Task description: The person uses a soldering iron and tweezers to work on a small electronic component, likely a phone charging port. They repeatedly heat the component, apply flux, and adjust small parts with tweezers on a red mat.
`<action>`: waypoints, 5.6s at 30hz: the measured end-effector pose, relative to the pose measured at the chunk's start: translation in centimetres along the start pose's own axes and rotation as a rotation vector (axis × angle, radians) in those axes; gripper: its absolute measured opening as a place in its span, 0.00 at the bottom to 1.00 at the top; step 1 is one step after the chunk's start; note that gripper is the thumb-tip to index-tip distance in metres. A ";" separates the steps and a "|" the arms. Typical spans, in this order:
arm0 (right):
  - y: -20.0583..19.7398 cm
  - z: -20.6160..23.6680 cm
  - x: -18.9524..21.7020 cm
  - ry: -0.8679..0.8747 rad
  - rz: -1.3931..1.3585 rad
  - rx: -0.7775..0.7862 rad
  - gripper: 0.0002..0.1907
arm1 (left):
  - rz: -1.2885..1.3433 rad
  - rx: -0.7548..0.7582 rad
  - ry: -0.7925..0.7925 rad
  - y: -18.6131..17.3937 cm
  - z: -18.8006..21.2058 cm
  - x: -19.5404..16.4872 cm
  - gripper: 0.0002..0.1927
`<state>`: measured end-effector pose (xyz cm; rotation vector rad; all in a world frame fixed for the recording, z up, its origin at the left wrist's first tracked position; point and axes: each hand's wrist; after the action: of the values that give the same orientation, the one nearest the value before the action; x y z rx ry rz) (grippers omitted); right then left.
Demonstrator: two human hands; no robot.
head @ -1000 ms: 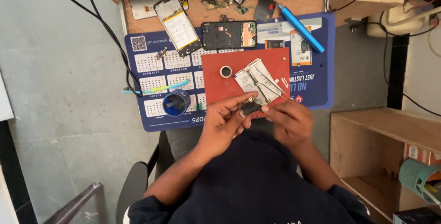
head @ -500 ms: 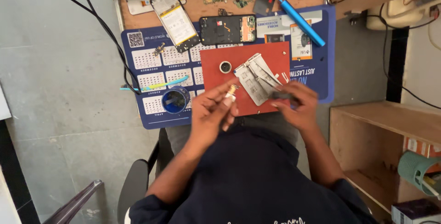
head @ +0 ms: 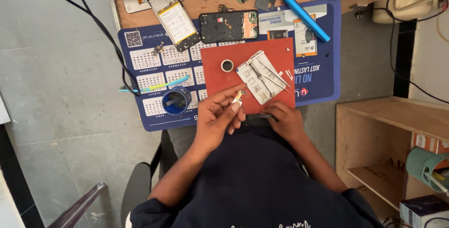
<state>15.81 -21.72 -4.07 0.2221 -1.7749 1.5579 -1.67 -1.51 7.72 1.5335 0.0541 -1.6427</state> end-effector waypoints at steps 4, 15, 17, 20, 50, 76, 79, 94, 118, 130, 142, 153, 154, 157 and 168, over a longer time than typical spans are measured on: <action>-0.8 -0.8 -0.1 -0.004 -0.174 -0.155 0.19 | -0.036 -0.024 0.015 -0.4 0.2 -0.4 0.21; -3.0 -8.0 0.9 0.176 -0.256 -0.306 0.14 | -0.056 0.004 -0.011 -0.2 0.6 -0.5 0.20; -2.8 -8.1 1.3 0.162 -0.252 -0.287 0.14 | -0.069 0.007 -0.015 -0.2 0.6 -0.4 0.20; -3.0 -7.9 1.4 0.201 -0.268 -0.297 0.17 | -0.071 0.008 -0.007 -0.3 0.6 -0.4 0.20; -4.9 -3.8 5.9 -0.424 -0.254 -0.282 0.15 | -0.057 0.034 -0.165 -0.2 0.4 2.8 0.19; -2.8 -9.3 0.5 0.194 -0.015 -0.138 0.08 | -0.047 0.029 -0.075 -1.2 0.5 0.6 0.21; -3.1 -7.6 0.0 0.175 0.020 -0.100 0.09 | -0.040 0.030 -0.078 -1.4 0.5 0.6 0.21; -6.8 -3.2 -0.3 0.199 -0.458 -0.387 0.17 | -0.156 0.045 -0.123 -0.4 0.3 1.2 0.20; -7.6 -4.6 7.4 -0.293 -0.074 -0.233 0.19 | -0.548 0.009 0.024 2.9 0.8 -2.2 0.22; -7.5 -5.0 4.7 -0.239 0.111 -0.332 0.10 | -0.606 0.063 0.017 2.4 0.9 -2.7 0.22; -7.9 -2.5 1.0 0.300 -1.224 -0.320 0.13 | -0.782 0.034 0.369 2.1 1.1 -2.5 0.18; -7.3 -1.5 8.3 0.278 -1.098 -0.053 0.12 | -0.801 0.113 0.449 3.7 1.2 -2.8 0.19; -7.5 -1.7 8.5 0.267 -1.096 -0.054 0.10 | -0.780 0.099 0.439 3.8 1.3 -2.9 0.19; -8.2 -2.3 8.9 0.241 -1.165 -0.033 0.10 | -0.692 0.069 0.430 4.0 1.6 -3.0 0.16; -9.9 -2.5 9.8 0.133 -1.067 -0.028 0.09 | -0.614 0.095 0.423 4.6 2.3 -4.1 0.17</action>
<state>15.64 -18.52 9.74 0.8618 -1.2048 0.7386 -1.31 -3.49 13.98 2.0497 0.7477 -1.7502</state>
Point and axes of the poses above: each hand's wrist, its own z-axis away from the middle knuckle, its own y-axis out of the palm, x = y × z, and after that the axes turned 4 degrees about y, right-handed
